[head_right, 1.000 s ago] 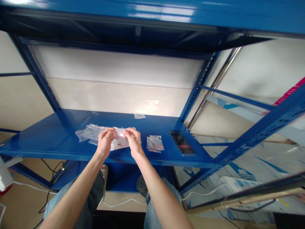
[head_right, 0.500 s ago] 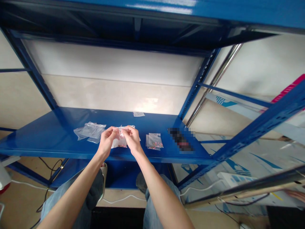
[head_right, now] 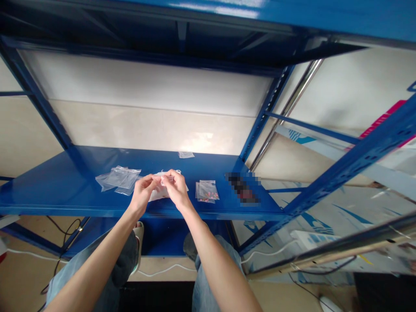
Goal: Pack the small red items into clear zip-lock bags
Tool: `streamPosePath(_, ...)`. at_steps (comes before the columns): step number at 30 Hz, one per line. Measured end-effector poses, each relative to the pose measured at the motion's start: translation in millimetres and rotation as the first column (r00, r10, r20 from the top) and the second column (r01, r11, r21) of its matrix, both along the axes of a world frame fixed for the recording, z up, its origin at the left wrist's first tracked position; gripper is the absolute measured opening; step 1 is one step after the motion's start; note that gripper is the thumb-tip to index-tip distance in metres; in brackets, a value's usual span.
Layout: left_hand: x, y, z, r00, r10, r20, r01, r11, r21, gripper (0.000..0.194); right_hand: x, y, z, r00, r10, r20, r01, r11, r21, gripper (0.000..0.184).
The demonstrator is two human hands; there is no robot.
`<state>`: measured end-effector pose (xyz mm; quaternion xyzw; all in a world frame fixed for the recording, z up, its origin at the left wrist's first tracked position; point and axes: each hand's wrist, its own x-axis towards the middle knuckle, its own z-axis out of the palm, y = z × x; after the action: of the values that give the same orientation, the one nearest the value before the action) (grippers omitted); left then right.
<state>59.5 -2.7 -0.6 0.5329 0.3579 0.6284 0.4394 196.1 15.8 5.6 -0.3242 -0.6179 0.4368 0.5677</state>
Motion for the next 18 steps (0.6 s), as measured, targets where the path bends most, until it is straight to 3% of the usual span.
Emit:
streamPosePath(5,-3.9,1.3,-1.2,0.991,0.101,0.088,-0.096,0.994,-0.053,0.025,-3.3,0.1,-1.2,0.997,0.062,-0.036,-0.064,0.996,-0.062,0.031)
streamPosePath(10,0.4,-0.3,-0.3,0.995,0.102,-0.014,-0.102,0.995,0.011,0.028,3.0,1.9,1.1,0.999,0.029,-0.015,-0.03,0.997,-0.065,0.033)
streamPosePath(14,1.7,-3.2,0.3,0.995,0.061,-0.073,-0.056,0.996,0.065,0.027,6.7,-2.2,3.1,0.998,0.062,0.009,-0.061,0.996,-0.072,0.034)
streamPosePath(18,-4.5,-6.3,0.2,0.991,-0.065,-0.118,0.073,0.996,0.06,0.023,9.1,-11.0,3.6,0.992,0.127,-0.018,-0.129,0.981,-0.144,0.034)
